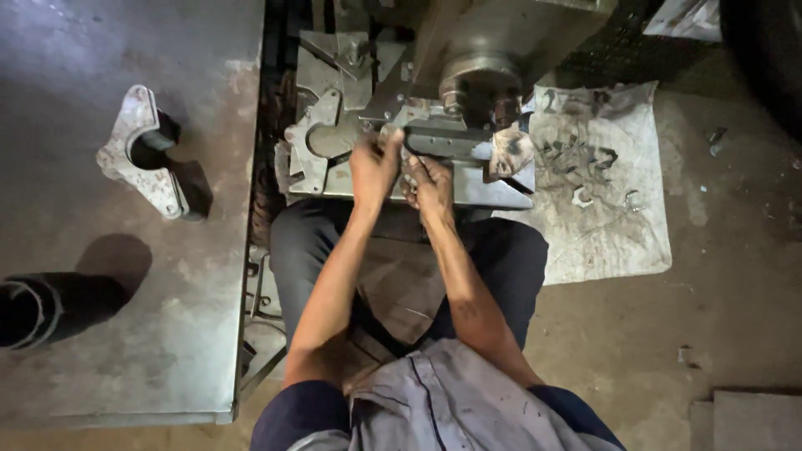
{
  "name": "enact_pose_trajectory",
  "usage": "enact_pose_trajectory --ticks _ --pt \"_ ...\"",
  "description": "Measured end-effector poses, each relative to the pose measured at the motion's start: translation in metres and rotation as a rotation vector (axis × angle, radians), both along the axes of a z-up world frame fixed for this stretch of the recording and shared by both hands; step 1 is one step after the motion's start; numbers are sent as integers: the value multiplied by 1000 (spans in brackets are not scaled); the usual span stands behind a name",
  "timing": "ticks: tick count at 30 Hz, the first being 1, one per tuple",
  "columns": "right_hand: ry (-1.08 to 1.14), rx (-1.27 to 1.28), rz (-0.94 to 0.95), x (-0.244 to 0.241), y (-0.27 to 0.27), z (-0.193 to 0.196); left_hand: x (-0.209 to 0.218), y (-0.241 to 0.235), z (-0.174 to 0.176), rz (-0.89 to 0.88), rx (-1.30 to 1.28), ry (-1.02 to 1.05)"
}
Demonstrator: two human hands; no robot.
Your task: Manually aligning and processing metal components in a press machine.
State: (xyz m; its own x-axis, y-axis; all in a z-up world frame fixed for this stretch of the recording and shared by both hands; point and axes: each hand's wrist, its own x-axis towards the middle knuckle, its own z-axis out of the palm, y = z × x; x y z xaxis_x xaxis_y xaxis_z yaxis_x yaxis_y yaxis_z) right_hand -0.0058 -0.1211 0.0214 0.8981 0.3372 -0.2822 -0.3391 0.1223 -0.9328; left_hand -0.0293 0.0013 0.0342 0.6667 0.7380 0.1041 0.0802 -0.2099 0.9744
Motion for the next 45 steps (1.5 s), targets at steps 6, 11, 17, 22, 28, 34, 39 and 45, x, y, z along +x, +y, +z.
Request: enact_pose_trajectory --ticks 6,11,17,22,28,34,39,45 --pt "-64 -35 15 1 -3 1 -70 -22 4 -89 -27 84" --pt "-29 6 49 9 -3 2 -84 -40 -20 -126 145 -34" --pt "221 326 88 -2 -32 89 -67 -32 15 -141 483 -42" --pt "82 313 163 6 -74 36 -28 -17 26 -199 702 -101" --pt "-63 238 20 20 -60 8 11 15 -2 -359 734 -187" --pt "-369 562 179 -5 -51 43 6 9 -14 -675 -675 -455" --pt "-565 172 102 -9 -52 20 4 -11 -12 -555 -422 -222" --pt "-877 -331 81 24 -57 33 -51 -33 11 -444 213 23"
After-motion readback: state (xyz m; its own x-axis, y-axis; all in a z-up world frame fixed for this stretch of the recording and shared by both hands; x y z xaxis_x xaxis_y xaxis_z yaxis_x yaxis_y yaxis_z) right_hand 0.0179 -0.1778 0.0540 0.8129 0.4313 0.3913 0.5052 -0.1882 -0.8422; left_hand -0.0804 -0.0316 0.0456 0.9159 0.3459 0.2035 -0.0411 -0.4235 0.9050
